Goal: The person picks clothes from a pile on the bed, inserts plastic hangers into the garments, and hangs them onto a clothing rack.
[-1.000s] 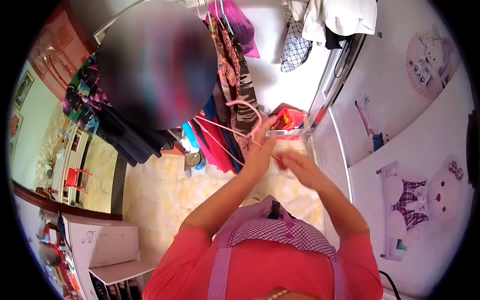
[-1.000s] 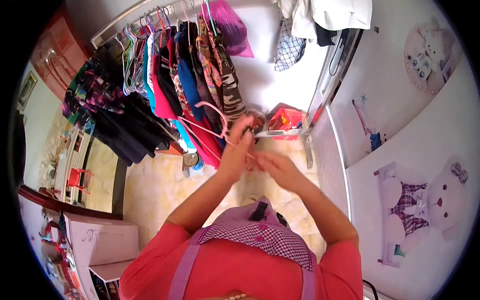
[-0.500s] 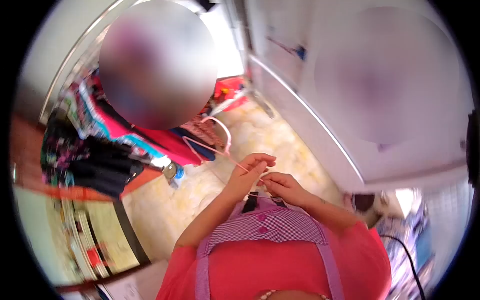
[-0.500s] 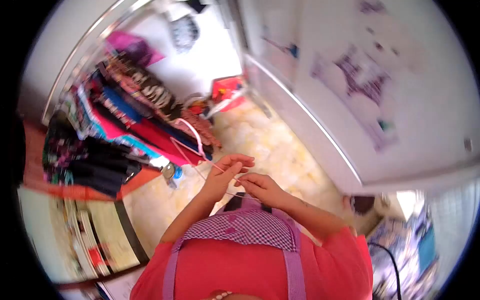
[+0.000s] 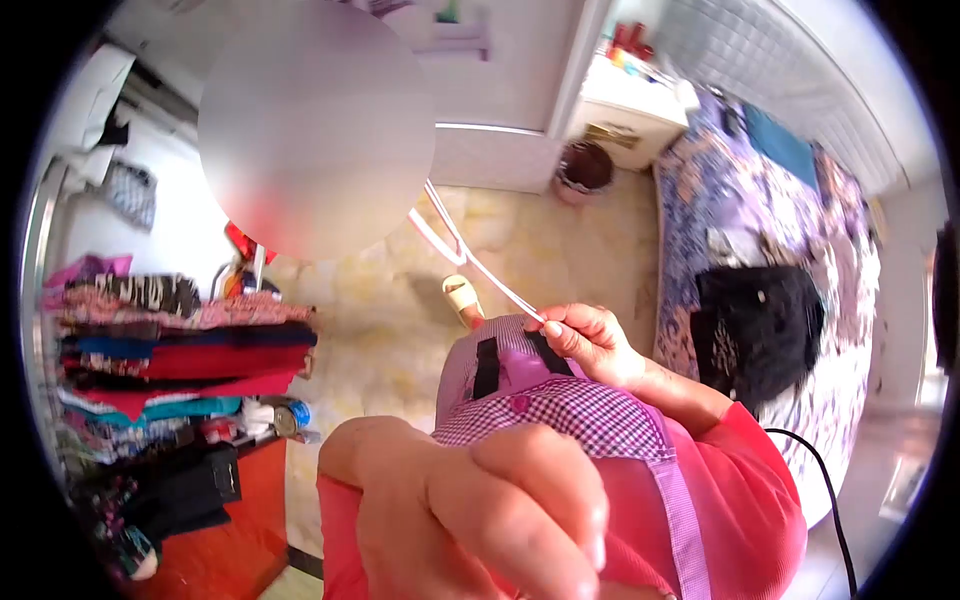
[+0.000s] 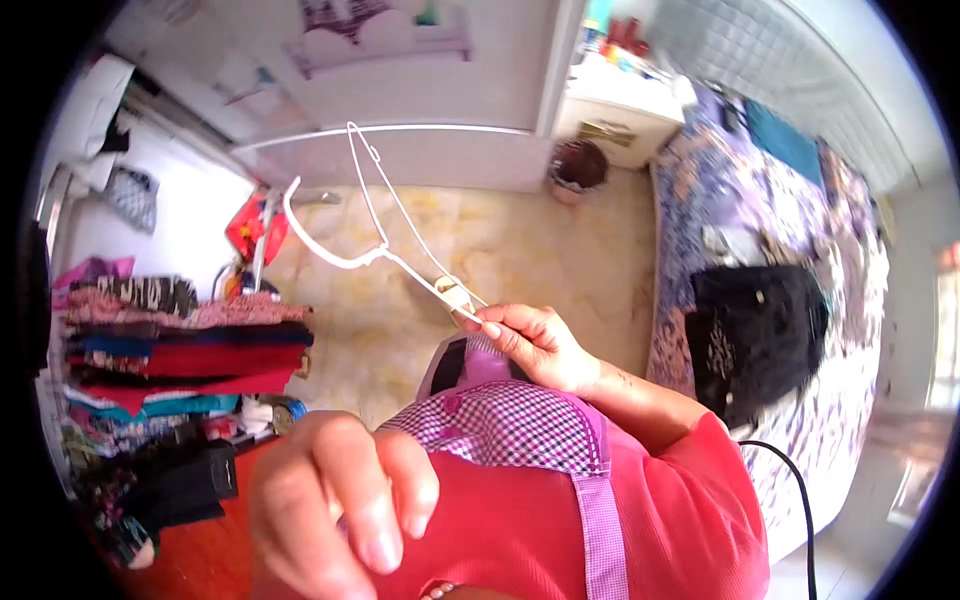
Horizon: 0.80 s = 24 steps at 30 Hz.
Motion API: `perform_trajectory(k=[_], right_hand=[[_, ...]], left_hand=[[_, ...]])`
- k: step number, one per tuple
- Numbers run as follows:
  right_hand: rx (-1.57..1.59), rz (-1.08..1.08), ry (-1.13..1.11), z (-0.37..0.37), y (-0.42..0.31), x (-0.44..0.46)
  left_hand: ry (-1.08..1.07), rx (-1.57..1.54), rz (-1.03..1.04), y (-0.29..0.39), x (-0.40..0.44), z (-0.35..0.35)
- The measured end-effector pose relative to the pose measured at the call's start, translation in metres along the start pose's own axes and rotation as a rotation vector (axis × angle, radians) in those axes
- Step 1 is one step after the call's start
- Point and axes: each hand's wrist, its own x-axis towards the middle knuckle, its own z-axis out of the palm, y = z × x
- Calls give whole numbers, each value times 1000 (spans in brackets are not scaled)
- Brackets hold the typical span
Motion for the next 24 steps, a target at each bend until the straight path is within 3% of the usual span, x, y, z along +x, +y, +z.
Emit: perform_trajectory(k=[4, 7, 9, 14, 16, 17, 19, 22, 24], right_hand=[[65, 109, 177, -10, -21, -82], [191, 137, 300, -14, -25, -125], [154, 61, 361, -17, -27, -141], [264, 105, 387, -39, -34, -178], [300, 23, 421, -55, -35, -192], [321, -22, 438, -64, -35, -200], [304, -87, 502, -86, -39, -220], [237, -143, 603, -127, -41, -252], [251, -177, 632, -160, -34, -270]], left_hand=[[8, -406, -82, -22, 0, 64], [-49, -481, -118, -35, -6, 92], [-21, -565, -151, -44, -10, 111], [84, -753, -319, -55, -12, 144], [-114, -738, -357, -74, -7, 138], [-332, -694, -343, -99, -3, 120], [-474, -507, -358, -145, -8, 99], [-34, -32, -744, -225, -32, 72], [211, 91, -974, -289, -40, 86]])
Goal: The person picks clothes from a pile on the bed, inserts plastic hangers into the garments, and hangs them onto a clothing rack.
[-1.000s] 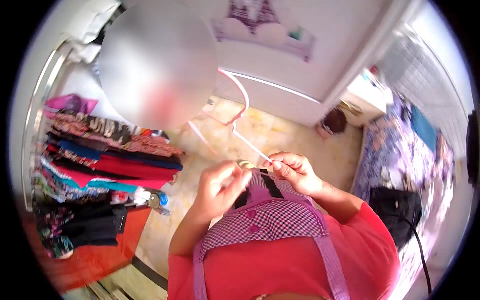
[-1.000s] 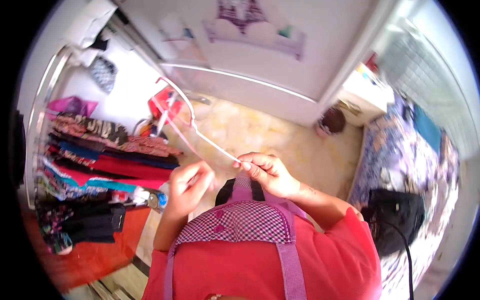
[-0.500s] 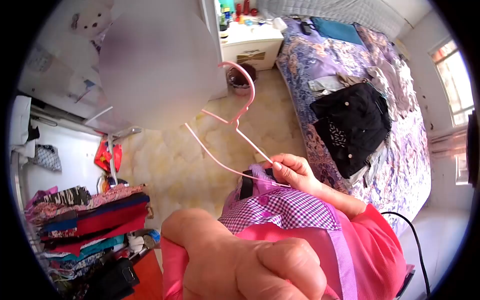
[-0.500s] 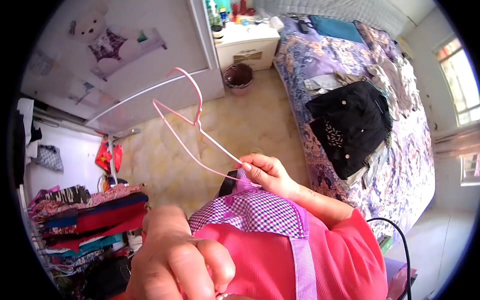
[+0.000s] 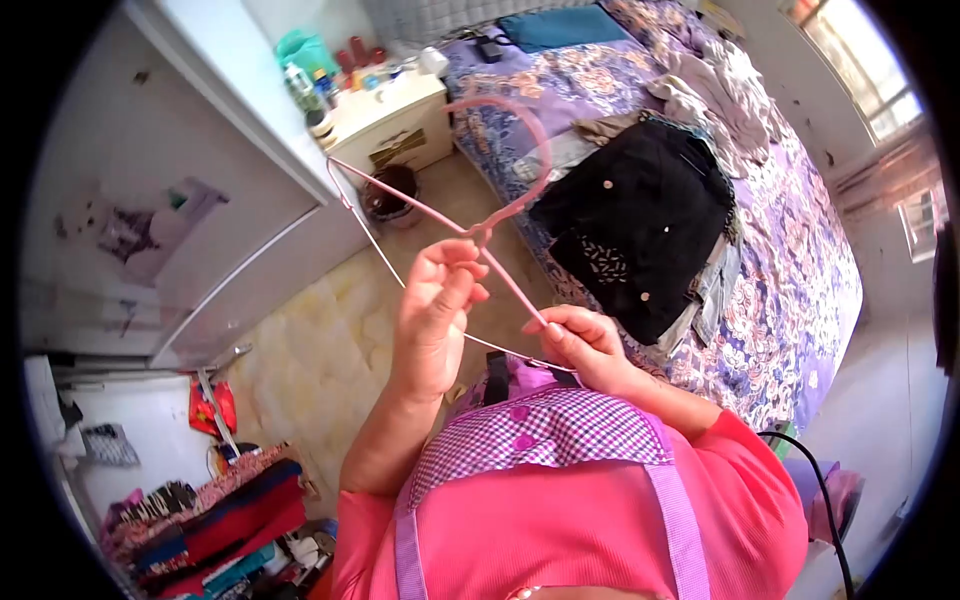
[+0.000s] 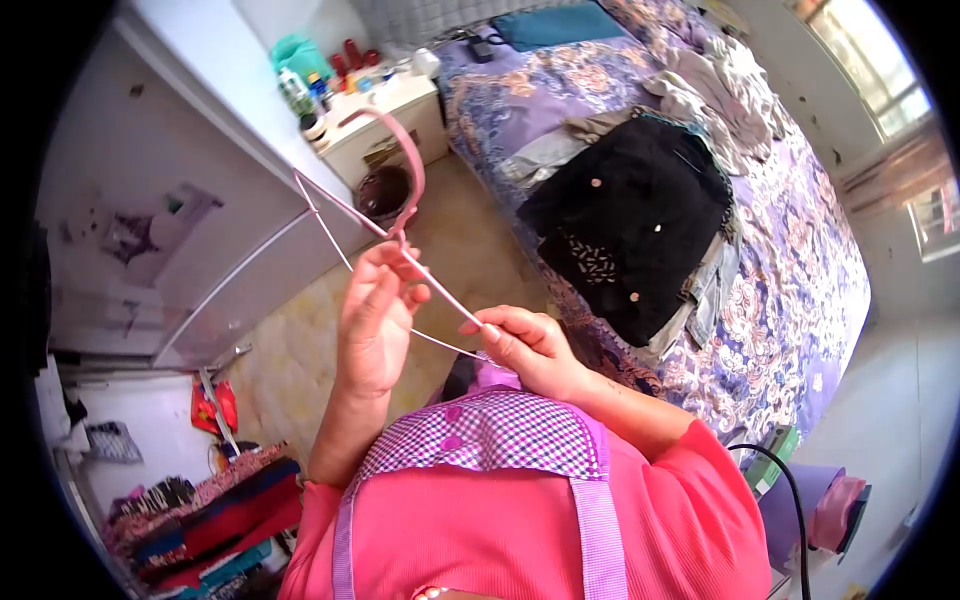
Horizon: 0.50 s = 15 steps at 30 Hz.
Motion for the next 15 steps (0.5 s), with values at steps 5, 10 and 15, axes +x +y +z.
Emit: perform_trajectory(k=[5, 10, 15], right_hand=[[-79, 50, -37, -110, -6, 30], [-332, -117, 98, -259, -3, 54], [-168, 94, 539, -445, 2, 50]], left_hand=[[-177, 16, -201, -81, 88, 81], [-48, 8, -249, -171, 175, 139], [-28, -18, -364, -226, 223, 194]])
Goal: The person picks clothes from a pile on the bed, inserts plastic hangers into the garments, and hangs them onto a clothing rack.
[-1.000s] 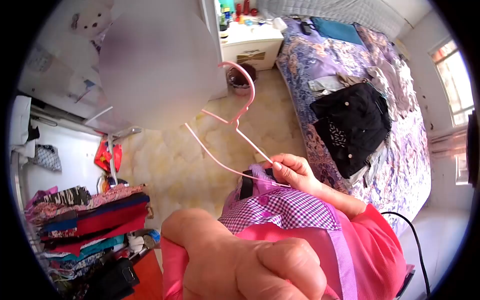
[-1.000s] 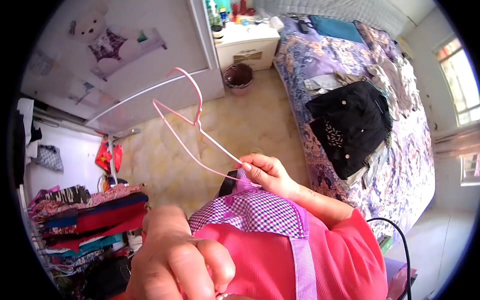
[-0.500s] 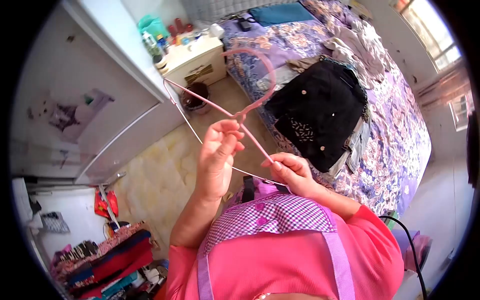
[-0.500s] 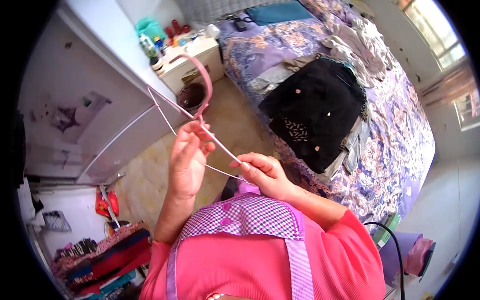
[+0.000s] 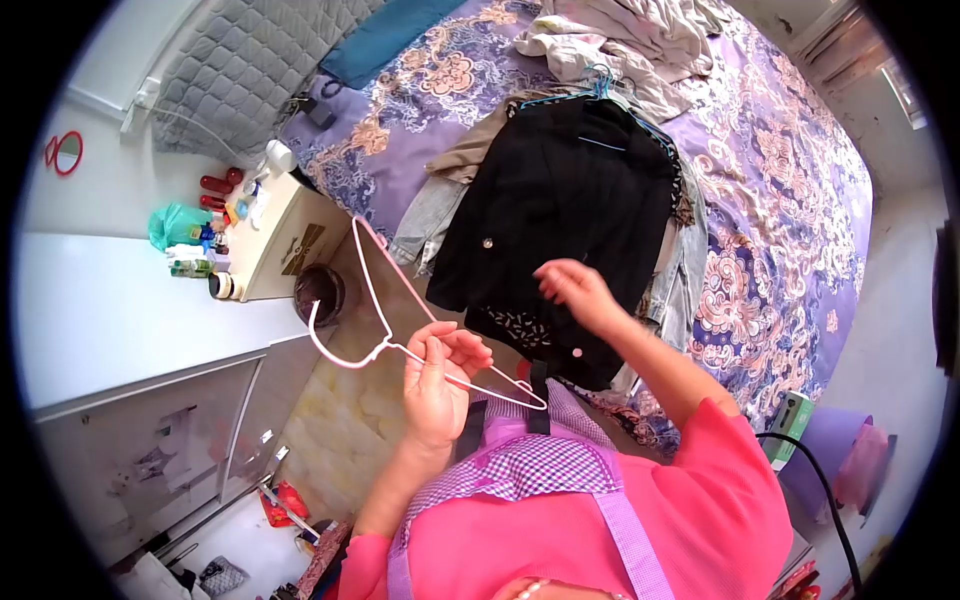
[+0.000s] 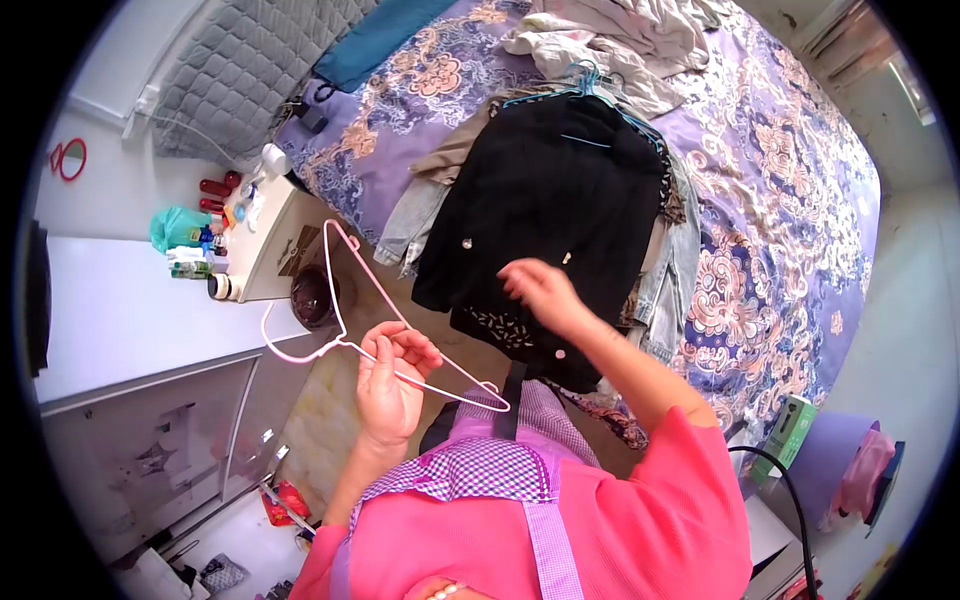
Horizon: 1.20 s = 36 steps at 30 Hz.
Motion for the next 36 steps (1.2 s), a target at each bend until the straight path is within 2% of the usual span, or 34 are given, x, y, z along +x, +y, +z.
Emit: perform_trajectory(k=[4, 9, 11, 13, 15, 17, 21, 23, 26, 30, 33, 36], right_hand=[[15, -1, 211, -85, 16, 47], [179, 49, 491, -139, 73, 90], [127, 43, 619, -166, 100, 111], [-5, 2, 810, -204, 127, 139], [-488, -64, 1012, -250, 147, 162], [-774, 140, 1033, -270, 118, 168], [-1177, 130, 933, -310, 111, 193], [-1253, 169, 846, -316, 98, 205], [-1342, 353, 707, -327, 84, 223], [-1436, 293, 735, -330, 77, 233], [-1518, 150, 750, -331, 90, 231], [-1465, 204, 714, -316, 79, 218]], left_hand=[[27, 37, -23, -22, 31, 15], [59, 120, -88, -36, 53, 25], [81, 144, -110, -39, 57, 24], [116, 157, -139, -43, 59, 21], [141, 168, -138, -47, 61, 15], [180, 182, -143, -50, 64, 10], [222, 193, -156, -56, 66, 10], [242, 202, -165, -60, 67, 9], [287, 201, -168, -64, 65, 7], [326, 208, -164, -68, 63, 8], [318, 205, -171, -70, 60, 7], [314, 199, -173, -69, 58, 10]])
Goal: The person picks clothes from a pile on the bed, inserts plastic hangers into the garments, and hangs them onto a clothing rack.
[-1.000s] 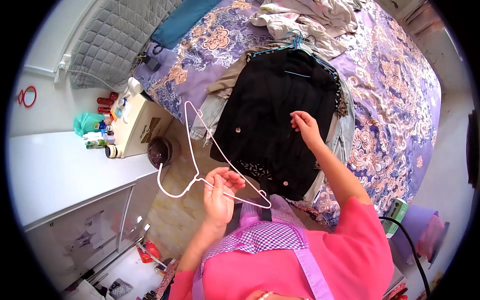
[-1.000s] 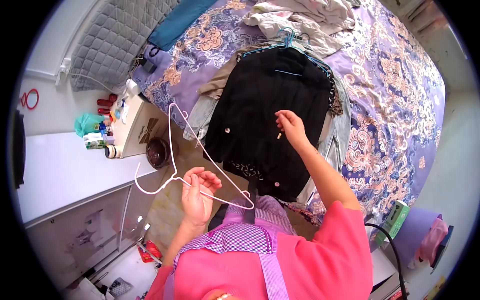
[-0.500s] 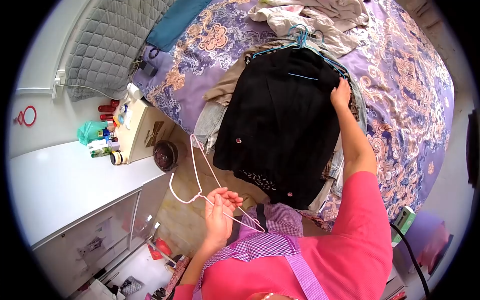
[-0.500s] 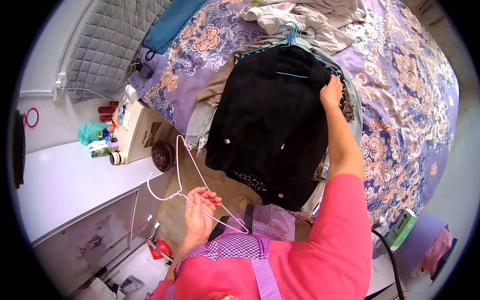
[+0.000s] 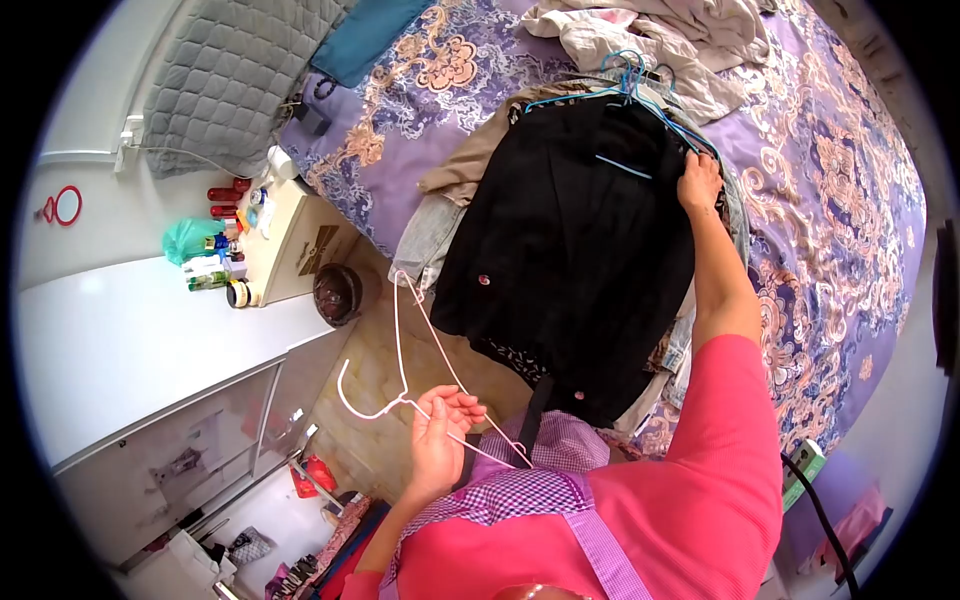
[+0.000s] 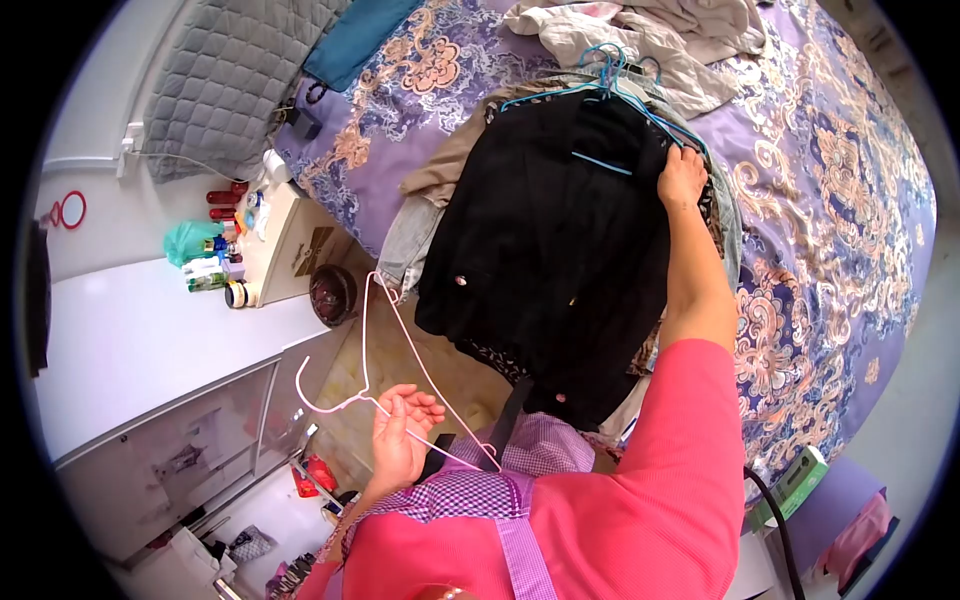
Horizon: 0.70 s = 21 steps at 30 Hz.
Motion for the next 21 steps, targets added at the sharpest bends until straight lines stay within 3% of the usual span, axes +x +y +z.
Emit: perform_trajectory(k=[5, 8, 11, 15, 21], right_hand=[[54, -1, -184, 2, 6, -4], [61, -119, -229, -7, 4, -23], [133, -122, -171, -41, -6, -43], [205, -300, 72, -53, -4, -55], [621, -292, -395, -112, -41, -102]], left_hand=[[-29, -10, 20, 0, -7, 0], [-54, -21, 13, -3, -14, -4], [-75, -29, 32, 2, -23, -7], [-73, -59, 70, 4, -35, -18], [-61, -110, 111, 10, -49, -29]])
